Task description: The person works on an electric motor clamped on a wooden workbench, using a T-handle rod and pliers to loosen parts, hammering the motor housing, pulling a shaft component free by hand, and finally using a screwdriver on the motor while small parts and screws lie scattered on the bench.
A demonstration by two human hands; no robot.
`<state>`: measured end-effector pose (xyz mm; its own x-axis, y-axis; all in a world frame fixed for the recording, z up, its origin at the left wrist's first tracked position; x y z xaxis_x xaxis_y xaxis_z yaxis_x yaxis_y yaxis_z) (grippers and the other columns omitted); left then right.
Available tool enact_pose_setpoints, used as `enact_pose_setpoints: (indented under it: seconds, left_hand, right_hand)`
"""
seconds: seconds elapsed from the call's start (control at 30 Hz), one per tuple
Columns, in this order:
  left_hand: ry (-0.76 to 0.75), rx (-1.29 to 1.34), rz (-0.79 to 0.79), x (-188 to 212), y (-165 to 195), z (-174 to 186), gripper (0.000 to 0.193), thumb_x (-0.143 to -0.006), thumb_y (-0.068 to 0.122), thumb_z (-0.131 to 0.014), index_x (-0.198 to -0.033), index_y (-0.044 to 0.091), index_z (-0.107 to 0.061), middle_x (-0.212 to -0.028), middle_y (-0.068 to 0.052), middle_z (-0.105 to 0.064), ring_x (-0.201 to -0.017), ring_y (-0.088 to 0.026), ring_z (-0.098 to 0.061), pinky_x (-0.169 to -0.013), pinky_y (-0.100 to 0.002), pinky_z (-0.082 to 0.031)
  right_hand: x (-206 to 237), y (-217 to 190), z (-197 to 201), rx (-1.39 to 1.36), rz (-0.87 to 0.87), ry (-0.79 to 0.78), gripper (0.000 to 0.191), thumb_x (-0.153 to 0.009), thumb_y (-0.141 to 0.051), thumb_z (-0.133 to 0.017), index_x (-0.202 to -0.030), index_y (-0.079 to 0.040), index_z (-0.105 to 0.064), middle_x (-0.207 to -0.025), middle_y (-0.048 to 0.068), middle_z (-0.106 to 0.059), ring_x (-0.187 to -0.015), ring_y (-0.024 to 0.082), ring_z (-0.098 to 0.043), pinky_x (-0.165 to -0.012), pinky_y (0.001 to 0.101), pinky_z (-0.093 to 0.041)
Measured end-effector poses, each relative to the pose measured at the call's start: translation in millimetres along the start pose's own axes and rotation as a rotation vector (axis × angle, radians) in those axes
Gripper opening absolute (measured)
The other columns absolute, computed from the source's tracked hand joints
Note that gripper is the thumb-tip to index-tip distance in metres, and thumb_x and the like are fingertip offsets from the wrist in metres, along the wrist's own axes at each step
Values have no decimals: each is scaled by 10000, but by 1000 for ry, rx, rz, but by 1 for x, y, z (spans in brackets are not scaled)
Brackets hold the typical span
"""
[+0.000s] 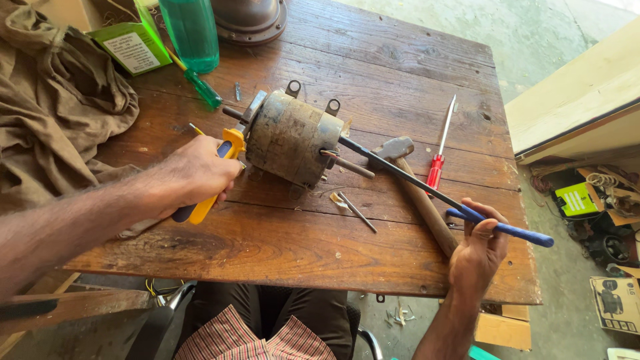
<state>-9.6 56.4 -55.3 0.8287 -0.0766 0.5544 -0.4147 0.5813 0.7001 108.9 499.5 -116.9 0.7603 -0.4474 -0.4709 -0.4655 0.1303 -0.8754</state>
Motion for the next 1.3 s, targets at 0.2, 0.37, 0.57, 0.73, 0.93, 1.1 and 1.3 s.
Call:
enact_pose_setpoints:
  seconds: [0.2,0.37,0.57,0.73,0.93,1.1,1.3]
  left_hand:
    - [-151,147,-27,1,-2,-4,215,-873,158,-543,-705,30,-501,-632,-74,-506,-548,-210,-522,-543,-394,-471]
    - [-147,200,-19,-1,-2,-6,163,-849,130,-541,-716,50,-492,-633,-76,-500,-539,-216,-517,-522,-399,-465]
    - [-119,165,-20,-1,-3,-5,204,-837,141,-542,-668,38,-495,-604,-88,-504,-524,-213,-515,-504,-392,-445]
    - [-95,141,5,-2,-9,-3,196,-830,152,-540,-668,48,-505,-615,-76,-510,-543,-195,-506,-509,-384,-442]
    - [-90,168,10,0,-9,1,163,-860,178,-549,-772,42,-539,-669,-57,-531,-574,-176,-530,-539,-380,-496]
    - [-67,48,73,4,-5,3,223,-903,223,-539,-911,9,-599,-712,-90,-566,-598,-181,-557,-547,-388,-515]
    - [-48,112,84,4,-2,6,207,-874,189,-540,-907,-7,-598,-714,-95,-560,-603,-191,-553,-537,-391,-506]
  right_hand:
    - [-15,1,10,-546,-95,178,765,-959,-760,-429,-1001,-29,-650,-1025,146,-687,-1195,312,-655,-1178,559,-369]
    - [-39,16,14,-643,-328,416,366,-933,-472,-673,-843,-118,-643,-919,88,-524,-1324,353,-593,-1233,592,-206]
    - [-58,1,39,-635,-652,209,775,-771,-64,-729,-1446,19,-358,-1448,184,-394,-1463,417,-377,-1289,643,-186]
    - [-68,-2,50,-434,-848,59,1008,-760,-11,-669,-1564,95,-71,-1648,328,-169,-1528,522,-287,-1197,675,-298]
    - [-94,-5,48,-257,-1088,103,783,-1061,-357,-450,-1587,110,-106,-1644,354,-194,-1462,590,-326,-1121,647,-341]
    - [-120,9,58,-80,-1324,-304,770,-1094,-553,-451,-1599,-33,-191,-1531,432,-338,-1294,527,-579,-761,357,-600]
    - [-129,35,83,-107,-1652,-570,769,-1120,-533,-484,-1475,123,-296,-1026,256,-639,-701,217,-703,-430,241,-503]
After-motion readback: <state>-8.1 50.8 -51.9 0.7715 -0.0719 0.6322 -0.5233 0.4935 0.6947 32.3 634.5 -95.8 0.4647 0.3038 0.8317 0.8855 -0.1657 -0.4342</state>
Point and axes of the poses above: each hand's wrist, its own x-axis away from the middle knuckle, its own z-axis out of the back of the hand, y = z × x, the point moved 4 cm from there along -x, towards the middle knuckle
